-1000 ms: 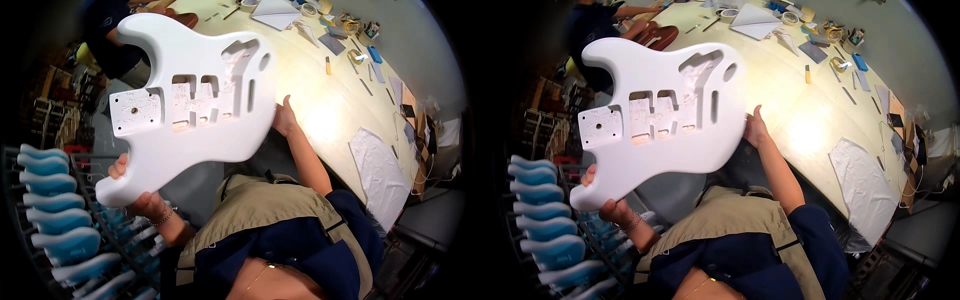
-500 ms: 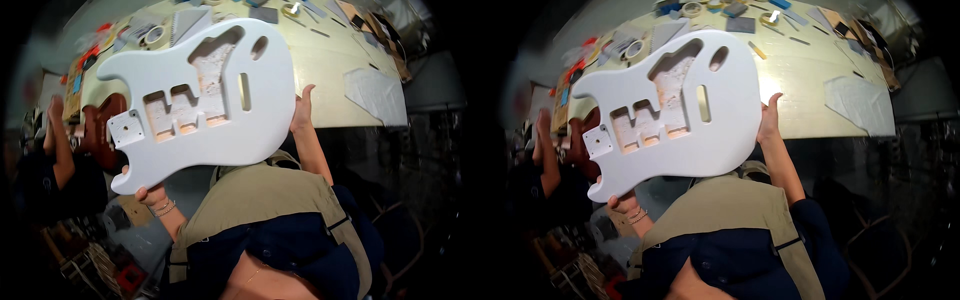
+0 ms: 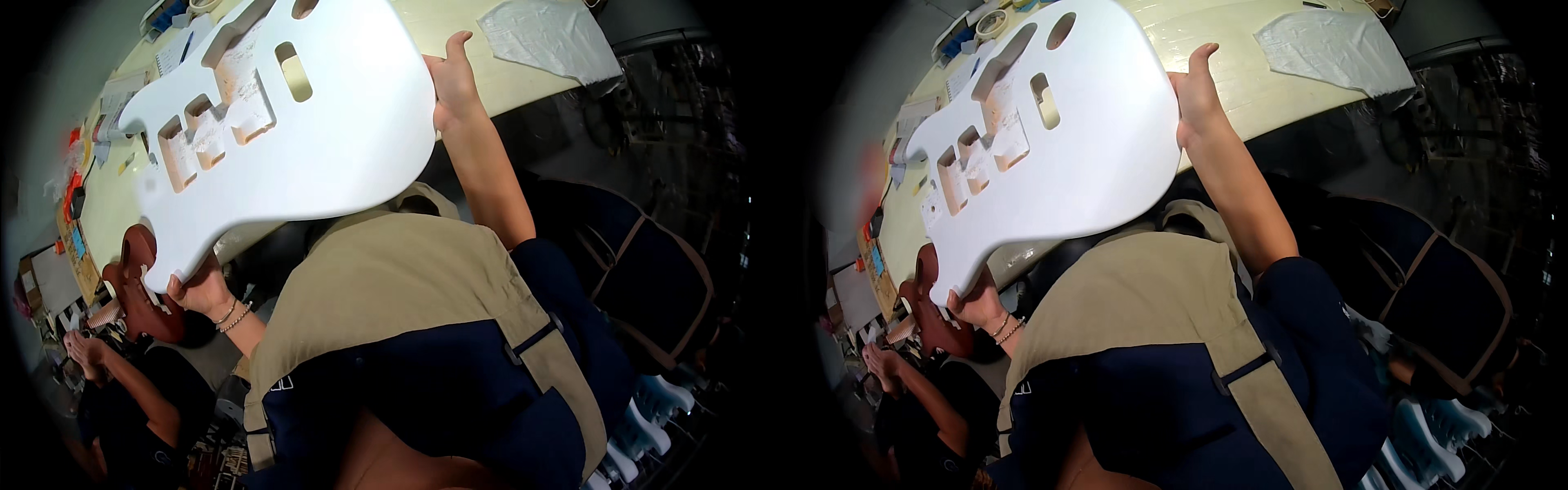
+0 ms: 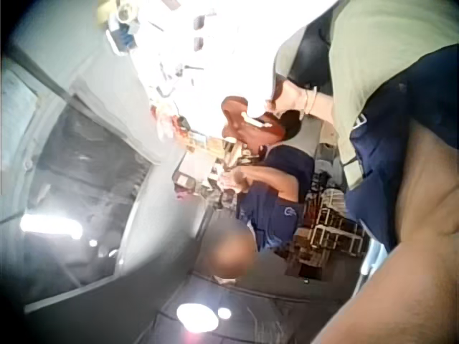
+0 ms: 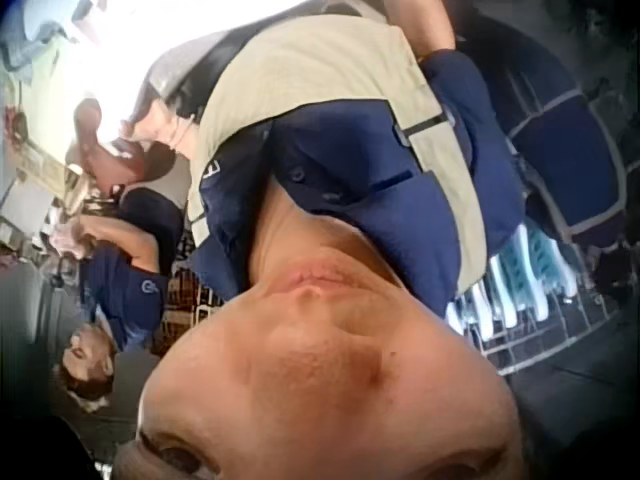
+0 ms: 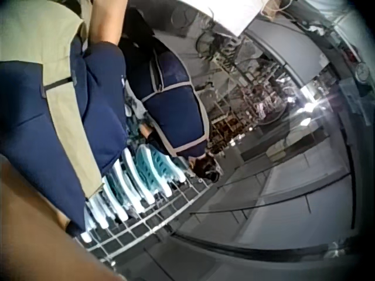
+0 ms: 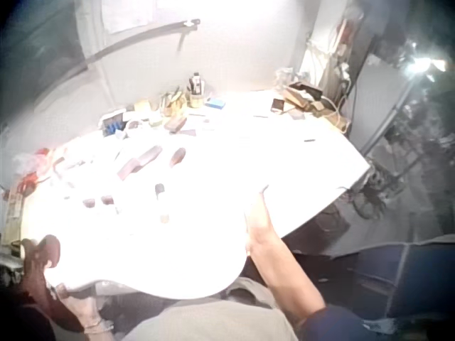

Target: The person retrieves a white plastic part from a rack and places it on a workbench. They use a utility knife to trim edges, then sand the surface with a sanding block. Finally, they apply a substance from a tube to the part and smooth it with a card.

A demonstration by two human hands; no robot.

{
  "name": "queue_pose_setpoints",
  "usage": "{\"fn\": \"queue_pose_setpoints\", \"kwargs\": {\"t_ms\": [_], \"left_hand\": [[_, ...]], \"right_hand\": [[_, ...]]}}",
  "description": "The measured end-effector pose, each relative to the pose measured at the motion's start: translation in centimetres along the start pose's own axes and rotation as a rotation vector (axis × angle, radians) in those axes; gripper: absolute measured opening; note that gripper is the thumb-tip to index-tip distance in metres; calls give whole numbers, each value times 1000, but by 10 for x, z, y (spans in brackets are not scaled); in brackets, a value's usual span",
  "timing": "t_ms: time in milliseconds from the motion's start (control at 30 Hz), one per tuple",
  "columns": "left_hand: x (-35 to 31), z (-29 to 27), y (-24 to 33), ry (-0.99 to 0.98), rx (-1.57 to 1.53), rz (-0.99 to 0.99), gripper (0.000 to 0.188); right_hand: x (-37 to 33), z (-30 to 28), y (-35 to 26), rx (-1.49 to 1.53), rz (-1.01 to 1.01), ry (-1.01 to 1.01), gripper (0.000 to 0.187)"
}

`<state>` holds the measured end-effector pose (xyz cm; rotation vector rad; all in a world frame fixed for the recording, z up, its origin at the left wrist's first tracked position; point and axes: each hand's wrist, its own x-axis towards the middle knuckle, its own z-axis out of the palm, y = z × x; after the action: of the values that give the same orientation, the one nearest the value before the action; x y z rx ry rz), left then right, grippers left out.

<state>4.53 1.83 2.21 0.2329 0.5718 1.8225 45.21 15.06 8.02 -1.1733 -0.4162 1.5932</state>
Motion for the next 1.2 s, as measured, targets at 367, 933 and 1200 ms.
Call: {"fn": "queue_pose_setpoints", "kwargs": {"t_ms": [367, 933, 1200], "left_hand": [[-9, 53, -12, 61, 164, 174, 73], [-3, 148, -10, -406, 506, 442, 75], [27, 144, -32, -205, 557, 785, 77]], "right_hand": [[42, -41, 50, 153, 33, -42, 114], [92, -35, 84, 471, 100, -73, 73], [145, -91, 152, 792, 175, -384, 44]]}}
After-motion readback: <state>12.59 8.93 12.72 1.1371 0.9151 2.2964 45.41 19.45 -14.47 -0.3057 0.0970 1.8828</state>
